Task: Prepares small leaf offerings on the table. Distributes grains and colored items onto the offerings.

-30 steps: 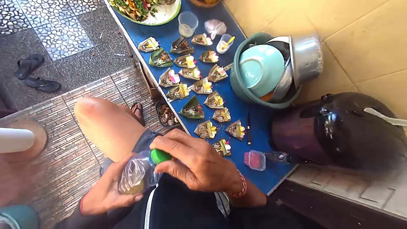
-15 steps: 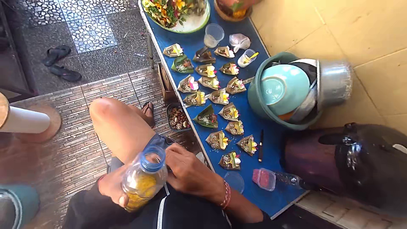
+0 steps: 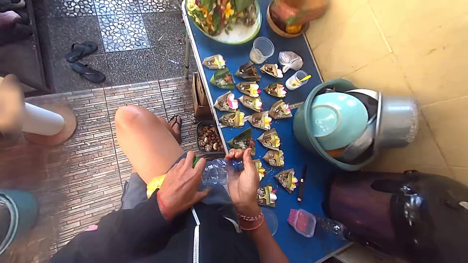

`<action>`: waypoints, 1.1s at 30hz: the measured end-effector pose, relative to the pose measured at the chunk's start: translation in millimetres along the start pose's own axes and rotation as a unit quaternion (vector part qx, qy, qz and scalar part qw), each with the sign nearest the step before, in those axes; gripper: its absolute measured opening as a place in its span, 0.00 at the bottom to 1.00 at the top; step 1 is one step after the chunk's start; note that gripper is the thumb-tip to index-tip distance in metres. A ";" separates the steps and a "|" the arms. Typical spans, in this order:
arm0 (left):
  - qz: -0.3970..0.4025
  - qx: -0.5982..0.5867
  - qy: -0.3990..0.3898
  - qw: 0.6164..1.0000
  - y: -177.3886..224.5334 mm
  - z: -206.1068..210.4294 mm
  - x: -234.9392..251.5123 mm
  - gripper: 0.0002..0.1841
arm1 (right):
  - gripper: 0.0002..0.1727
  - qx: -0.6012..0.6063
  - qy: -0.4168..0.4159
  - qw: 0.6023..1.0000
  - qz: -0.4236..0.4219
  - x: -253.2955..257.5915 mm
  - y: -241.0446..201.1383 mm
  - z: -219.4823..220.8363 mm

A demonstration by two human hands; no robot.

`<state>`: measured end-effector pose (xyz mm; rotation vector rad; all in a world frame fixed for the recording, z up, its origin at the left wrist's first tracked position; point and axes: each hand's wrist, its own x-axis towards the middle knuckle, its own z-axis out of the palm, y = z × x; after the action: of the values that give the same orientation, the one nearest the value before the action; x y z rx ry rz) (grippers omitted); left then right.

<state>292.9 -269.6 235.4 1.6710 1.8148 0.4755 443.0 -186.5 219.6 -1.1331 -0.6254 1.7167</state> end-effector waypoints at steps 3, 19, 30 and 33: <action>-0.010 0.121 0.006 0.993 16.9 4.8 3.8 0.28 | 0.28 0.026 0.045 0.999 0.013 12.8 22.6 -8.4; -0.103 0.398 -0.058 0.910 58.0 7.0 10.9 0.17 | 0.27 0.105 0.059 0.987 0.111 22.7 66.4 4.1; -0.082 0.075 -0.062 0.992 11.8 -15.0 12.2 0.37 | 0.29 0.115 0.026 0.990 0.075 32.8 17.1 3.7; -0.045 -0.039 -0.025 0.998 -9.7 -10.3 11.5 0.37 | 0.29 0.184 -0.016 0.976 0.118 35.0 2.7 1.6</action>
<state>278.8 -258.1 234.6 1.5292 1.8023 0.4554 436.2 -155.8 203.9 -0.9430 -0.1809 1.9563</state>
